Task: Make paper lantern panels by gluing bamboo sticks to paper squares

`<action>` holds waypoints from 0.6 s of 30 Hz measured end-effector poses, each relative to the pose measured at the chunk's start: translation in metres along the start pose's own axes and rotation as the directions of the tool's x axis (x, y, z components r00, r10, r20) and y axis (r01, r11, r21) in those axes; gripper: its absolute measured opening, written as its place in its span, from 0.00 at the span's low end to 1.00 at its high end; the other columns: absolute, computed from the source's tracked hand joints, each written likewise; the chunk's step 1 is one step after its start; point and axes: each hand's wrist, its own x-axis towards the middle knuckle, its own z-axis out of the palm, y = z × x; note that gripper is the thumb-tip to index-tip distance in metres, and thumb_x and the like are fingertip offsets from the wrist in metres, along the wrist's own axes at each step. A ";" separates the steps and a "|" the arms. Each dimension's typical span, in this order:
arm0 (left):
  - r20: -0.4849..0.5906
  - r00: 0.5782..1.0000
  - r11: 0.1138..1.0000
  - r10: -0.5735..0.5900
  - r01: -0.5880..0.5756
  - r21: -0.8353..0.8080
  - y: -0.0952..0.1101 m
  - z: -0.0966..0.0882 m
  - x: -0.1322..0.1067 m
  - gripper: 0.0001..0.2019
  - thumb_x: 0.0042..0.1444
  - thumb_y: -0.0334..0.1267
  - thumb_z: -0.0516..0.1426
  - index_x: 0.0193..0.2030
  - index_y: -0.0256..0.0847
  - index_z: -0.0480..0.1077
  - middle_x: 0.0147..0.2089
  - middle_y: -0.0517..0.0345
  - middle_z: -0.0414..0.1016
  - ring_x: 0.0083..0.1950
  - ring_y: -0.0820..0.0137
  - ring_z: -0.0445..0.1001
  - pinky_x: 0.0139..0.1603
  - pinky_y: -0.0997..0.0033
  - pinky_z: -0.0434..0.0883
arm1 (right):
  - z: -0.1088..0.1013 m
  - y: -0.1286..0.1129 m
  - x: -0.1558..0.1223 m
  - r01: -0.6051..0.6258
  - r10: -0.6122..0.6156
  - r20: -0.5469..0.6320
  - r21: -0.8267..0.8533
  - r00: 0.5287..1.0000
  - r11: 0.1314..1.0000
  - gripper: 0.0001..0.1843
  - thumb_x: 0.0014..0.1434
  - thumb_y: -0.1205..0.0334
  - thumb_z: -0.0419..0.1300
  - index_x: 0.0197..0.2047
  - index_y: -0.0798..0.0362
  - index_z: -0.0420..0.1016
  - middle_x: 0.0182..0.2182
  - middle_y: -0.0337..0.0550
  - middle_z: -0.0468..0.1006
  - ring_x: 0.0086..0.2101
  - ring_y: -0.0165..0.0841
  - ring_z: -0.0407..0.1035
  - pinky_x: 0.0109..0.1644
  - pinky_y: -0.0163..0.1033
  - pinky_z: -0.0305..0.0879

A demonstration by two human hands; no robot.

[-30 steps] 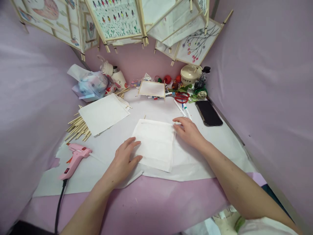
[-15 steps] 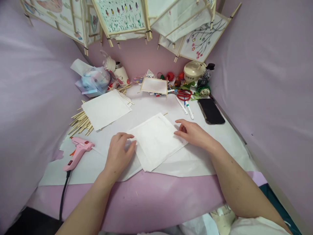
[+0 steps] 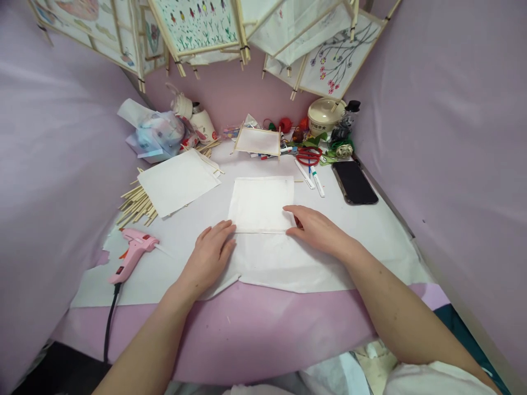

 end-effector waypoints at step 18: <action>-0.441 0.733 0.753 -0.518 0.636 0.171 -0.123 -0.046 -0.073 0.30 0.57 0.49 0.54 0.59 0.26 0.67 0.53 0.29 0.68 0.59 0.42 0.66 0.57 0.43 0.64 | 0.001 0.018 0.001 0.039 -0.040 0.023 0.042 0.999 0.998 0.28 0.59 0.43 0.57 0.58 0.46 0.68 0.37 0.42 0.74 0.36 0.37 0.69 0.41 0.43 0.66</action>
